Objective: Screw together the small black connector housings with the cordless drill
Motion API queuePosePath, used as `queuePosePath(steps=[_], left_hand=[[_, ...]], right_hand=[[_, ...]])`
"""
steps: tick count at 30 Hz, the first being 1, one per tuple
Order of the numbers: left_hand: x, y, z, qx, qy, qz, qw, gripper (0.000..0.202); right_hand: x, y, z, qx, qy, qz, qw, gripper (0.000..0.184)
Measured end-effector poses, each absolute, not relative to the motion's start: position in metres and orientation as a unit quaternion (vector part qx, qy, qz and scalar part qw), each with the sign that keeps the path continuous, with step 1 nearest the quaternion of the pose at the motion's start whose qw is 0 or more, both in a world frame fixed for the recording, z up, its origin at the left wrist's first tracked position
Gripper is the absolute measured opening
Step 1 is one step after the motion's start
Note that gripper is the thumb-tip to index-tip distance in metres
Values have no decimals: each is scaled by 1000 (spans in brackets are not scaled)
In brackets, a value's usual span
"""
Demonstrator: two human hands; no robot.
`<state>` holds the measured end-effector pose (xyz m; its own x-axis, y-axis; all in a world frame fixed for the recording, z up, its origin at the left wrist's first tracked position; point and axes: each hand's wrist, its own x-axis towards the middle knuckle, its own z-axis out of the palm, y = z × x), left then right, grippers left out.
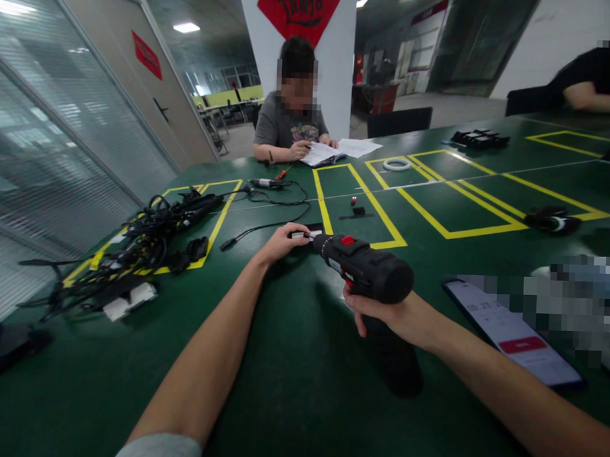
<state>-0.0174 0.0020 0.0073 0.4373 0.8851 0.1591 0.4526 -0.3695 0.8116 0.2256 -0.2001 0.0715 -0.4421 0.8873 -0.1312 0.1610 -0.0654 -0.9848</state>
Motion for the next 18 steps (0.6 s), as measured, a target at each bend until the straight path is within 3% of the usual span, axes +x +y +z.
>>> queuePosePath(steps=[18], left_hand=[[-14,-5,15,767,449,303,344,31]], right_hand=[[226,-200,69,-430,-617,583,306,14]])
